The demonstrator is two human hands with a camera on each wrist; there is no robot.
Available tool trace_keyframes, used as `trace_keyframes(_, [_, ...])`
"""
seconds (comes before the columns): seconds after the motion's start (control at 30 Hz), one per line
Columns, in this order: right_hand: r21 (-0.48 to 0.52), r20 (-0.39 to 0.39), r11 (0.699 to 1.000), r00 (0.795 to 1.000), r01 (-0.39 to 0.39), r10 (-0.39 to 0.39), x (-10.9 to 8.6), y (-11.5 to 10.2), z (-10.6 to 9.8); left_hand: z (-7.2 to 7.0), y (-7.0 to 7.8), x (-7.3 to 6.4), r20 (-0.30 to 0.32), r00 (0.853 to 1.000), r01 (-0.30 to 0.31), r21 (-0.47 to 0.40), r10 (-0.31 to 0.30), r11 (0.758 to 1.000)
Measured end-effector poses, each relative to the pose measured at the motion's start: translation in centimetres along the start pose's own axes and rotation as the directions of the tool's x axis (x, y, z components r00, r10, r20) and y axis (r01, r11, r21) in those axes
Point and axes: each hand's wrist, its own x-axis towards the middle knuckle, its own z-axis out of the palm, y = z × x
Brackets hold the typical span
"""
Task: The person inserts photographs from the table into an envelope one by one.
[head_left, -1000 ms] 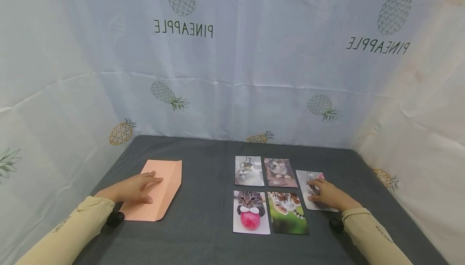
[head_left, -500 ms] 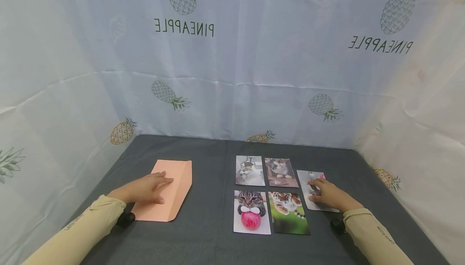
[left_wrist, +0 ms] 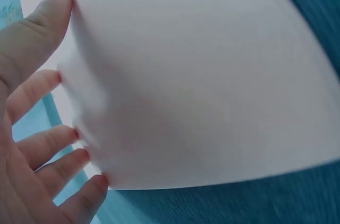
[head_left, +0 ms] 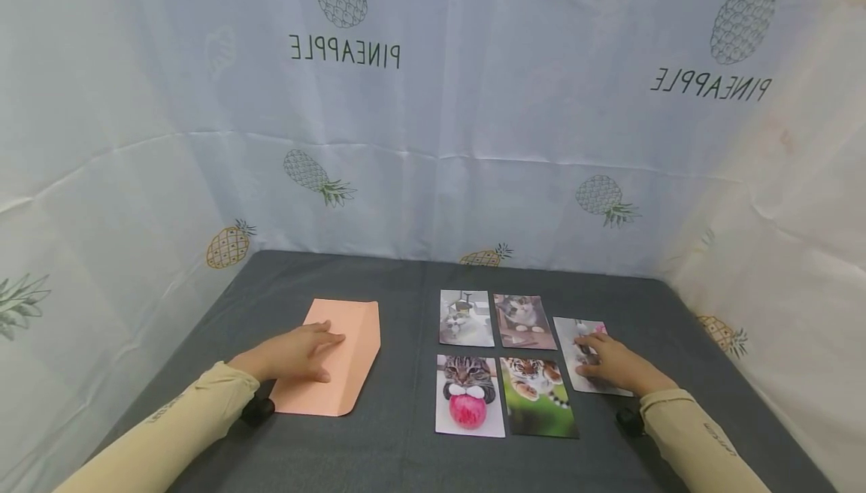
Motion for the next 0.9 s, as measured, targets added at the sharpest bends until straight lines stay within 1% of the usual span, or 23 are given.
trace_keyframes(0.1, [0.000, -0.007, 1.000, 1.000, 0.007, -0.007, 0.0, 0.1, 0.1, 0.2, 0.5, 0.4, 0.004, 1.000, 0.003, 0.000, -0.003, 1.000])
trace_keyframes(0.27, [0.005, -0.007, 1.000, 1.000, 0.010, -0.010, -0.1, 0.0, 0.0, 0.6, 1.1, 1.3, 0.006, 1.000, 0.014, 0.022, -0.014, 1.000])
trace_keyframes(0.33, [0.007, -0.004, 1.000, 1.000, 0.009, -0.009, -0.1, -0.1, 0.0, 0.8, 1.5, 1.6, 0.003, 1.000, 0.008, 0.033, -0.008, 0.999])
trace_keyframes(0.53, [0.015, 0.003, 1.000, 1.000, 0.003, -0.003, -0.2, -0.2, -0.1, 1.0, 3.0, 2.4, 0.008, 1.000, 0.006, 0.049, -0.007, 0.999])
trace_keyframes(0.67, [0.020, 0.004, 1.000, 1.000, -0.001, 0.001, -0.2, -0.1, -0.1, 1.2, 4.2, 2.9, 0.020, 0.999, 0.034, 0.052, -0.035, 0.998])
trace_keyframes(0.77, [0.019, 0.004, 1.000, 1.000, -0.002, 0.001, -0.2, -0.1, -0.1, 1.3, 4.9, 3.3, 0.025, 0.999, 0.042, 0.049, -0.044, 0.998])
trace_keyframes(0.9, [0.021, 0.003, 1.000, 1.000, -0.002, 0.002, -0.2, -0.1, -0.1, 1.7, 5.5, 4.0, 0.027, 0.999, 0.033, 0.061, -0.035, 0.998])
